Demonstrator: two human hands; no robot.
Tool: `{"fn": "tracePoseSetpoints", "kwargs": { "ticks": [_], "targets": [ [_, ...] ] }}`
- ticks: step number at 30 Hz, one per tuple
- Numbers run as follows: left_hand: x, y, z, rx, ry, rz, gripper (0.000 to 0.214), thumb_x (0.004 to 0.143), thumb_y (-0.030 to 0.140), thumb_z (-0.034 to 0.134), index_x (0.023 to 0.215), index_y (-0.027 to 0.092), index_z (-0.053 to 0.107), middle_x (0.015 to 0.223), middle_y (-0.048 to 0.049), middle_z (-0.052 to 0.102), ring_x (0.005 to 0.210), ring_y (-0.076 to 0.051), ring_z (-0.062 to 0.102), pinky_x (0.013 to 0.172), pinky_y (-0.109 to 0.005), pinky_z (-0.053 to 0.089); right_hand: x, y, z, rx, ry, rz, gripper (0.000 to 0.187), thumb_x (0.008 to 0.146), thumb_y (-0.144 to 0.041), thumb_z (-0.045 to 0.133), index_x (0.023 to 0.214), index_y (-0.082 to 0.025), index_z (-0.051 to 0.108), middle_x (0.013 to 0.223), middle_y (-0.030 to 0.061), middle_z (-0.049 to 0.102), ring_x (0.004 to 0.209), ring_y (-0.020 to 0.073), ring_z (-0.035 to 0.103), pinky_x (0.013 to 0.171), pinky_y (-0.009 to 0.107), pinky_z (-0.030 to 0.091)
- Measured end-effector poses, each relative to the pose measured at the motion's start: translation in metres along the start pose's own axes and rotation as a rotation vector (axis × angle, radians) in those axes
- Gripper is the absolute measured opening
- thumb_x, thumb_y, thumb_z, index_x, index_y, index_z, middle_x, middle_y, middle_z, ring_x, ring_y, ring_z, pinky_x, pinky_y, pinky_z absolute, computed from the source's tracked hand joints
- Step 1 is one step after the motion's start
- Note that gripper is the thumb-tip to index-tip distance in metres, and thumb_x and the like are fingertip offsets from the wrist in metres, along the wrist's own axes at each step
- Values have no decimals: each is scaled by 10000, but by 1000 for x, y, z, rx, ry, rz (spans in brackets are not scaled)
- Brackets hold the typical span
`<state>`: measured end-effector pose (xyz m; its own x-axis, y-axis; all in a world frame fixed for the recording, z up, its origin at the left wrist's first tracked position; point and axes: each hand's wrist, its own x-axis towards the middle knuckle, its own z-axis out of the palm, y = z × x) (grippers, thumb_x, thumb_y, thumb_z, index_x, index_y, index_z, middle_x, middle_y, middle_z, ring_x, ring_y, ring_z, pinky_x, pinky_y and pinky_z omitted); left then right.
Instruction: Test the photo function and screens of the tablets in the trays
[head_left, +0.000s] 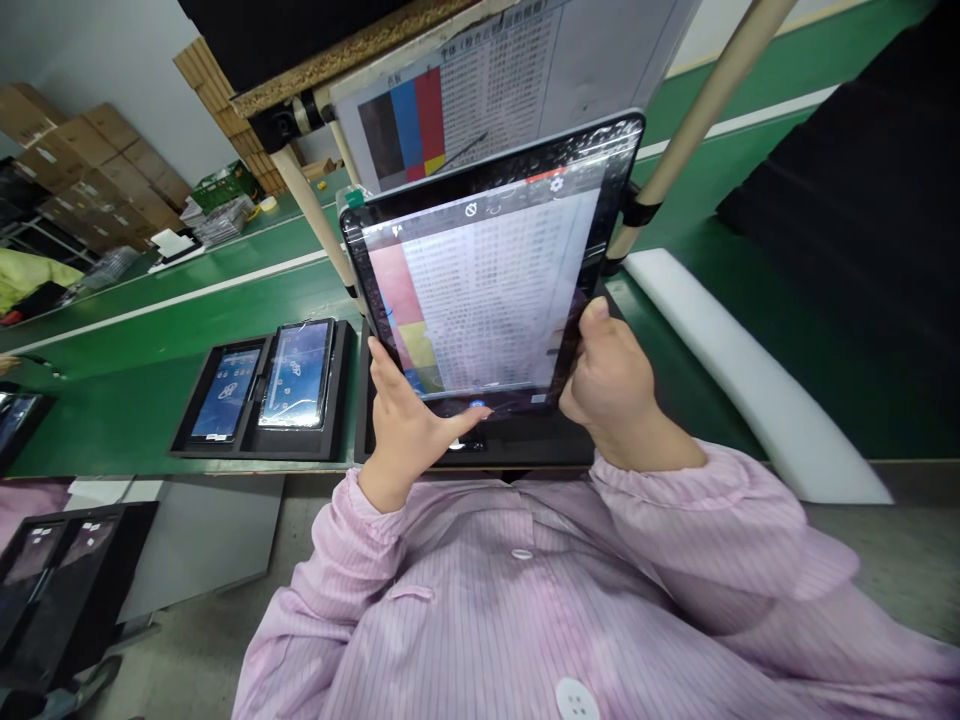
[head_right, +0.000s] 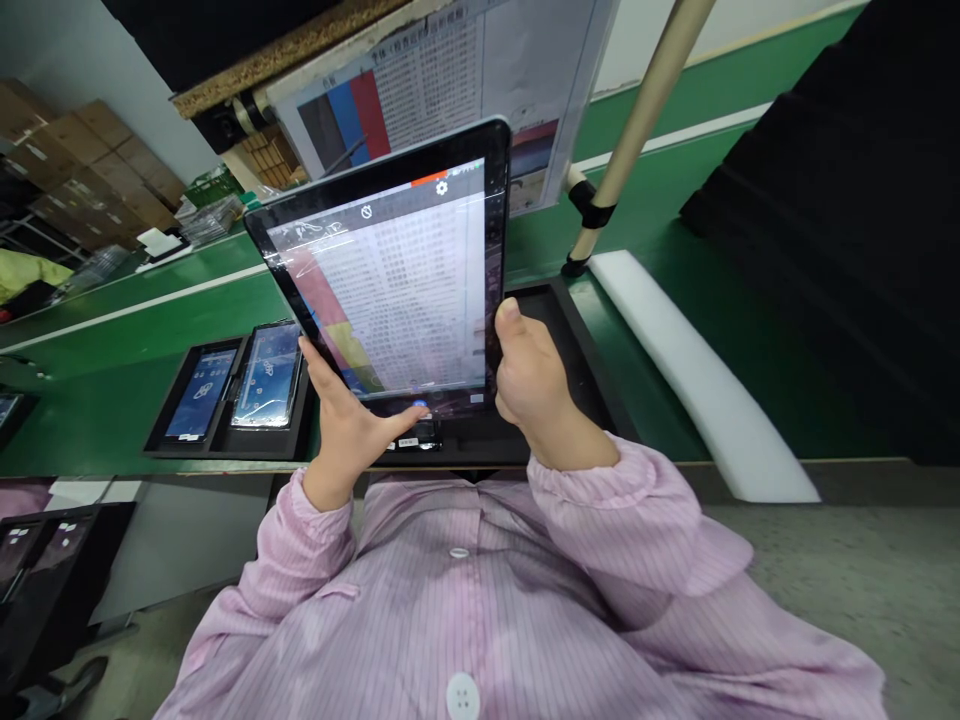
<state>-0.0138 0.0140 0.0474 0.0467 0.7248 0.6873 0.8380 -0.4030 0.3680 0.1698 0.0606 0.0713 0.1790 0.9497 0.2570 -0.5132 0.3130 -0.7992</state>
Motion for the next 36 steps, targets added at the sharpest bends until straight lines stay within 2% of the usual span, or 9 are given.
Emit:
{"fn": "tracePoseSetpoints", "kwargs": {
  "ticks": [11, 15, 20, 28, 30, 32, 34, 36],
  "targets": [
    [-1, 1, 0, -36, -8, -66, 1502, 616, 643, 852, 1566, 203, -225, 1674, -278, -74, 1558, -434, 52, 1169, -578, 376, 0, -1, 0, -4, -17, -6, 569, 780, -720, 708, 762, -152, 676, 838, 65, 689, 1079, 254, 664, 950, 417, 589],
    [-1, -1, 1, -29, -10, -44, 1469, 651, 647, 828, 1557, 209, -243, 1673, -284, -66, 1560, -429, 46, 1171, -587, 367, 0, -2, 1, -27, -1, -6, 583, 755, -736, 718, 765, -155, 680, 814, 68, 685, 1073, 263, 665, 946, 423, 590],
    [-2, -1, 2, 10, 8, -6, 1490, 626, 710, 805, 1551, 225, -258, 1670, -278, -106, 1558, -424, -46, 1191, -614, 317, 0, -1, 1, -13, -26, 9, 593, 771, -741, 702, 801, -149, 687, 839, 73, 689, 1073, 260, 664, 959, 429, 581],
    [-3, -1, 1, -89, -19, -116, 1521, 571, 746, 811, 1575, 194, -190, 1675, -264, -105, 1562, -411, -42, 1229, -591, 247, -1, -1, 0, -20, -3, 11, 590, 778, -731, 702, 787, -142, 672, 862, 78, 691, 1080, 257, 661, 951, 410, 585],
    [-2, -4, -2, -155, -28, -75, 1462, 629, 688, 810, 1579, 200, -189, 1682, -235, -127, 1563, -400, -36, 1243, -564, 221, -1, -1, -1, -21, 11, 16, 587, 765, -729, 716, 763, -145, 654, 839, 70, 687, 1081, 256, 661, 943, 405, 589],
    [1, -10, -7, -266, -63, 27, 1301, 759, 584, 746, 1582, 221, -193, 1689, -195, -149, 1566, -380, -11, 1250, -546, 205, 1, -2, -2, -38, 50, 16, 591, 742, -730, 735, 735, -150, 627, 809, 60, 680, 1078, 254, 663, 931, 397, 595],
    [7, -18, -15, -408, -153, 118, 1127, 865, 472, 642, 1583, 260, -200, 1699, -141, -155, 1570, -349, 33, 1252, -535, 201, 2, -3, -5, -62, 107, 7, 594, 714, -731, 755, 727, -157, 606, 787, 49, 674, 1069, 254, 666, 909, 391, 603],
    [12, -25, -22, -518, -299, 150, 1040, 913, 396, 569, 1572, 296, -230, 1710, -96, -121, 1571, -310, 78, 1249, -527, 207, 5, -4, -8, -74, 155, -1, 581, 710, -725, 763, 772, -166, 617, 801, 41, 676, 1056, 252, 670, 884, 390, 610]
  ]
}}
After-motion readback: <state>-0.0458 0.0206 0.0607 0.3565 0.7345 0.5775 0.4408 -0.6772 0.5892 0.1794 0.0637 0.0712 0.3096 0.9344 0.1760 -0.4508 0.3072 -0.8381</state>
